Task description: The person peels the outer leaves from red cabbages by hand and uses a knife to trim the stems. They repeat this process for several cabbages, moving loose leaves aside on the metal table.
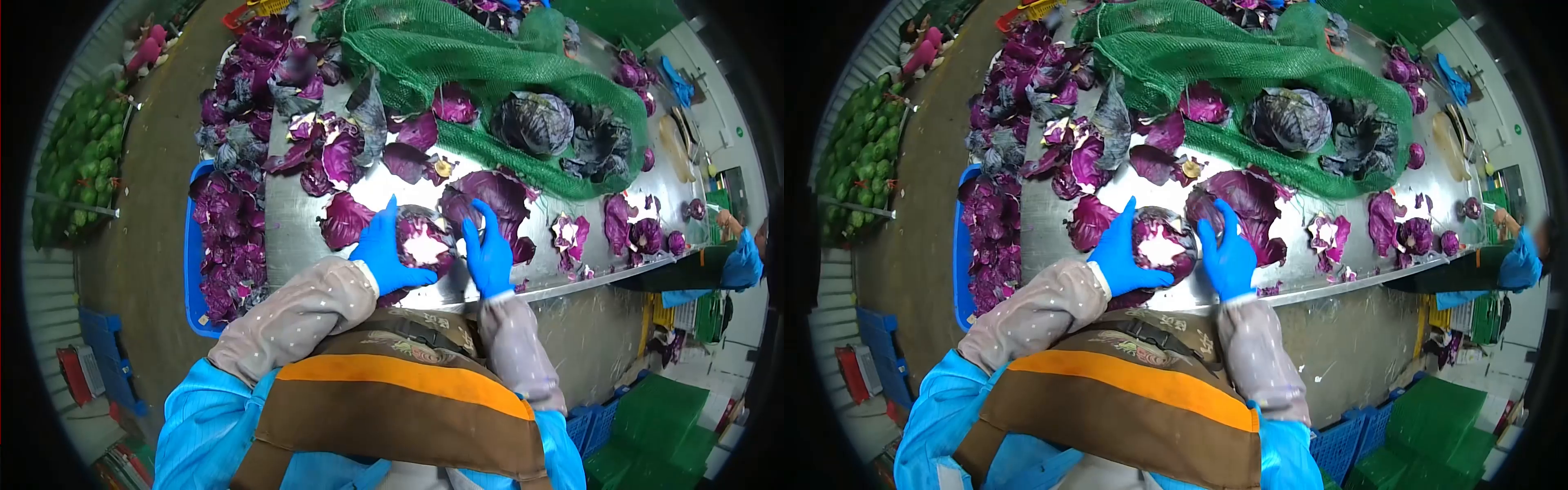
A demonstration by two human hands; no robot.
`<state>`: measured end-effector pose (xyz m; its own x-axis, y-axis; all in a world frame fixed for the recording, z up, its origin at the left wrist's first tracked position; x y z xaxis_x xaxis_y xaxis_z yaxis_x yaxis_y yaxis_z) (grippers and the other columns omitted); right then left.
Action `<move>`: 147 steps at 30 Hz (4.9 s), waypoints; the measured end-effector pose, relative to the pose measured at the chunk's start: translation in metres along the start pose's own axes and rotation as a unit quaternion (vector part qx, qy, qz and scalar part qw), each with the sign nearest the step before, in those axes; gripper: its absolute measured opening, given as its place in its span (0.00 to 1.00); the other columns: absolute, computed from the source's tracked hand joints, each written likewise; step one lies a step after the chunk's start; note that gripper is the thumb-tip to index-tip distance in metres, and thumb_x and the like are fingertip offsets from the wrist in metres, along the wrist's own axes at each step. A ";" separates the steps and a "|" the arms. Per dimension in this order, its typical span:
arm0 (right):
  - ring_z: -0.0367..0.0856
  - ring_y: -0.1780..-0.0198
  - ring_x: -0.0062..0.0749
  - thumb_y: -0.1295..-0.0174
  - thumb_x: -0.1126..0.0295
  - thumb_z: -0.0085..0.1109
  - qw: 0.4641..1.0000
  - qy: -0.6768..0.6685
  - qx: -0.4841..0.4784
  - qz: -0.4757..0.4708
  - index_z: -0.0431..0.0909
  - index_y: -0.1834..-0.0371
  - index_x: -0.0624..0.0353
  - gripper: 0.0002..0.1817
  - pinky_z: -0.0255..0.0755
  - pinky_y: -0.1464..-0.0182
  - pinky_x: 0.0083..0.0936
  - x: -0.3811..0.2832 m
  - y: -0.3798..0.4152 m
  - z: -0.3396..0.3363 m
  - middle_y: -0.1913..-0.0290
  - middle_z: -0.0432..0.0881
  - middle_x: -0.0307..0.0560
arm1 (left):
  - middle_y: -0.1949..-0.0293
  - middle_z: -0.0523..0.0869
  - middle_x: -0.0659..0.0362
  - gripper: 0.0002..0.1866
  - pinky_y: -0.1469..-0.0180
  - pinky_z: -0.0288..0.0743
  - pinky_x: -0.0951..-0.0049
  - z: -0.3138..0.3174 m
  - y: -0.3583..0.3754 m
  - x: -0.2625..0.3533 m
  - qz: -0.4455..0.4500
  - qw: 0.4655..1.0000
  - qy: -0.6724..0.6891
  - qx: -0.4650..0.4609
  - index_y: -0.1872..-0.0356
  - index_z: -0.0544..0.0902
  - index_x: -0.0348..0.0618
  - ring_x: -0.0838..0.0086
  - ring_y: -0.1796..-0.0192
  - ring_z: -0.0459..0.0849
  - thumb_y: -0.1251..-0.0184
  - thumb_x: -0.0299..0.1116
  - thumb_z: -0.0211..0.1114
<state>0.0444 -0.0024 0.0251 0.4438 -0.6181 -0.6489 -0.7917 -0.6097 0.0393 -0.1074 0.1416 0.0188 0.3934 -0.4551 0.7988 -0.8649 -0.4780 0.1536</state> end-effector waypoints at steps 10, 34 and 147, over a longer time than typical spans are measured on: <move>0.78 0.82 0.50 0.32 0.50 0.50 0.987 0.140 -0.069 -0.029 0.49 0.24 0.53 0.38 0.66 0.81 0.41 -0.022 0.067 -0.007 0.82 0.78 0.55 | 0.36 0.59 0.35 0.71 0.33 0.60 0.47 0.017 0.003 0.028 -0.093 0.989 -0.117 -0.018 0.26 0.40 0.41 0.40 0.34 0.61 0.66 0.56 0.80; 0.83 0.61 0.57 0.27 0.50 0.41 0.976 -0.206 0.003 0.072 0.75 0.42 0.59 0.26 0.74 0.61 0.44 0.042 0.027 0.032 0.63 0.82 0.68 | 0.32 0.53 0.33 0.72 0.32 0.59 0.48 0.023 0.000 0.039 -0.122 0.987 -0.105 -0.025 0.26 0.39 0.42 0.39 0.30 0.56 0.66 0.57 0.80; 0.83 0.59 0.53 0.51 0.50 0.69 0.983 0.178 -0.033 0.034 0.83 0.60 0.53 0.21 0.77 0.57 0.43 0.050 -0.118 0.040 0.63 0.84 0.56 | 0.29 0.57 0.41 0.65 0.26 0.49 0.50 0.014 -0.006 0.020 0.162 0.981 -0.108 0.028 0.28 0.54 0.40 0.44 0.28 0.55 0.70 0.50 0.82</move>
<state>0.1433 0.0581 -0.0426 0.5198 -0.7856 -0.3357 -0.8005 -0.5851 0.1297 -0.0897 0.1249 0.0261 0.1632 -0.7352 0.6579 -0.9392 -0.3200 -0.1246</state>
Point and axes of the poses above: each hand's wrist, its own y-axis away from the middle knuckle, its own z-axis out of the palm, x = y × z, the point moved 3 cm from there along -y, towards the middle knuckle
